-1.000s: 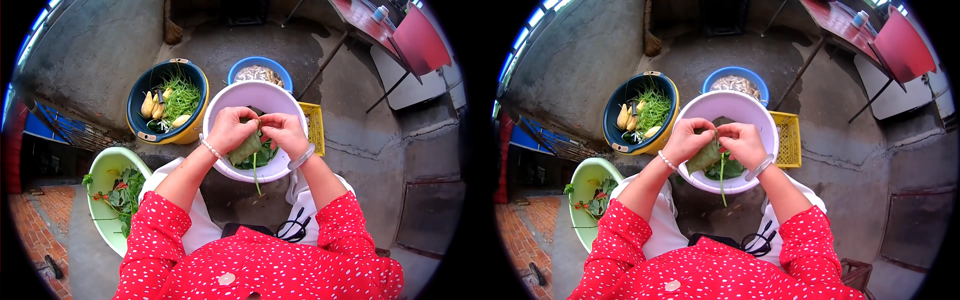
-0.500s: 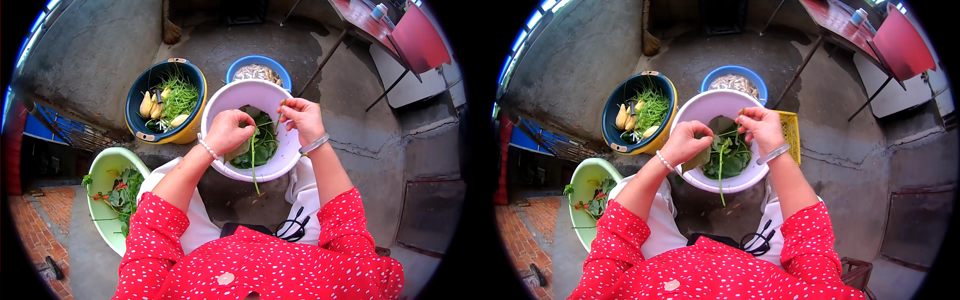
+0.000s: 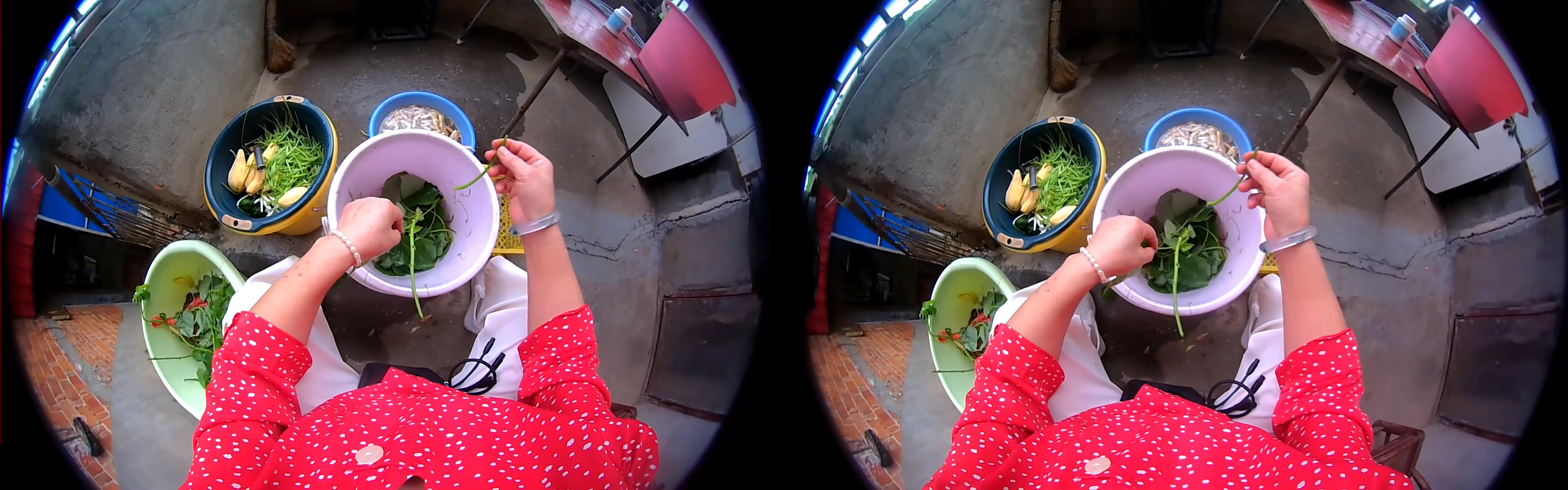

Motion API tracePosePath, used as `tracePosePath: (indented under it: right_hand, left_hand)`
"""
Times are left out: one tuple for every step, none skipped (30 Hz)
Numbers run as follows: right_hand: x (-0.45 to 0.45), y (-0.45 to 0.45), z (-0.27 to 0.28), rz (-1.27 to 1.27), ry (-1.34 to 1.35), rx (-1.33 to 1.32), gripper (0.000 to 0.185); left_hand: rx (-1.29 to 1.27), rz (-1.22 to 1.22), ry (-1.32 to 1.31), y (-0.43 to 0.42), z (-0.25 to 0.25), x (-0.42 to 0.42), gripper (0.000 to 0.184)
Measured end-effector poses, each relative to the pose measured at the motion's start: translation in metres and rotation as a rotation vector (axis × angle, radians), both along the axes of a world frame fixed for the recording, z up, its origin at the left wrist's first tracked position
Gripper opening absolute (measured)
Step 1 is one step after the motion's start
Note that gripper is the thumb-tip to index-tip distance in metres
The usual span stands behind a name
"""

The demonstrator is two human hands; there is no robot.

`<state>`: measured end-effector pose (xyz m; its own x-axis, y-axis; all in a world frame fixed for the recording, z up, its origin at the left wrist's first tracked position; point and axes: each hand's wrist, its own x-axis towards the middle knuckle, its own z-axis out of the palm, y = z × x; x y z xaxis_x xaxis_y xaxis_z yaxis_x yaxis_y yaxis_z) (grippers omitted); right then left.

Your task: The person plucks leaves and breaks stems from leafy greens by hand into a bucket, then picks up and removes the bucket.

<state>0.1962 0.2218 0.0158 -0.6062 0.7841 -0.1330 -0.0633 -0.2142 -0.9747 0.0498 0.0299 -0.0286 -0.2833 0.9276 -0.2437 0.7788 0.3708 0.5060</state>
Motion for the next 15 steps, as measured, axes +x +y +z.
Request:
tracePosePath:
  right_hand:
    - [0.000, 0.001, 0.001, -0.023, 0.020, 0.017, 0.012]
    - [0.000, 0.002, 0.003, -0.048, 0.031, 0.034, 0.012]
    - [0.000, 0.004, 0.004, -0.072, 0.042, 0.051, 0.011]
    - [0.000, 0.004, 0.005, -0.097, 0.054, 0.067, 0.011]
    - [-0.001, 0.003, 0.002, -0.035, -0.005, 0.122, 0.012]
    - [-0.003, -0.002, -0.003, 0.047, -0.060, 0.164, 0.012]
    - [-0.005, -0.009, -0.006, 0.115, -0.100, 0.202, 0.012]
    - [-0.007, -0.017, -0.008, 0.184, -0.140, 0.239, 0.012]
    - [-0.010, -0.026, -0.010, 0.231, -0.159, 0.322, 0.012]
    - [-0.012, -0.033, -0.013, 0.278, -0.176, 0.405, 0.012]
    - [-0.012, -0.036, -0.020, 0.317, -0.174, 0.503, 0.011]
    - [-0.012, -0.040, -0.022, 0.326, -0.200, 0.717, 0.011]
    - [-0.012, -0.044, -0.021, 0.354, -0.217, 0.846, 0.012]
    - [-0.012, -0.047, -0.019, 0.381, -0.235, 0.976, 0.013]
    - [-0.013, -0.050, -0.017, 0.378, -0.242, 1.013, 0.012]
  left_hand:
    - [-0.030, -0.014, 0.028, 0.000, -0.002, 0.000, 0.013]
    - [-0.060, -0.027, 0.056, 0.000, -0.004, 0.000, 0.015]
    - [0.026, -0.018, 0.063, -0.001, -0.010, 0.001, 0.015]
    - [0.111, -0.010, 0.069, -0.003, -0.017, 0.002, 0.016]
    - [0.196, -0.003, 0.076, -0.003, -0.021, 0.003, 0.016]
    - [0.310, 0.012, 0.031, -0.001, -0.019, 0.004, 0.017]
    - [0.424, 0.028, -0.016, 0.001, -0.016, 0.005, 0.019]
    - [0.537, 0.044, -0.063, 0.004, -0.012, 0.007, 0.020]
    - [0.467, 0.135, -0.232, 0.007, -0.002, 0.008, 0.023]
    - [0.445, 0.198, -0.353, 0.009, 0.002, 0.007, 0.021]
    - [0.502, 0.259, -0.575, 0.012, -0.003, 0.004, 0.019]
    - [0.557, 0.320, -0.798, 0.014, -0.001, 0.002, 0.018]
    - [0.568, 0.396, -0.820, 0.014, 0.002, 0.000, 0.012]
    - [0.548, 0.423, -0.884, 0.013, 0.006, -0.001, 0.012]
    - [0.529, 0.450, -0.950, 0.013, 0.011, -0.001, 0.012]
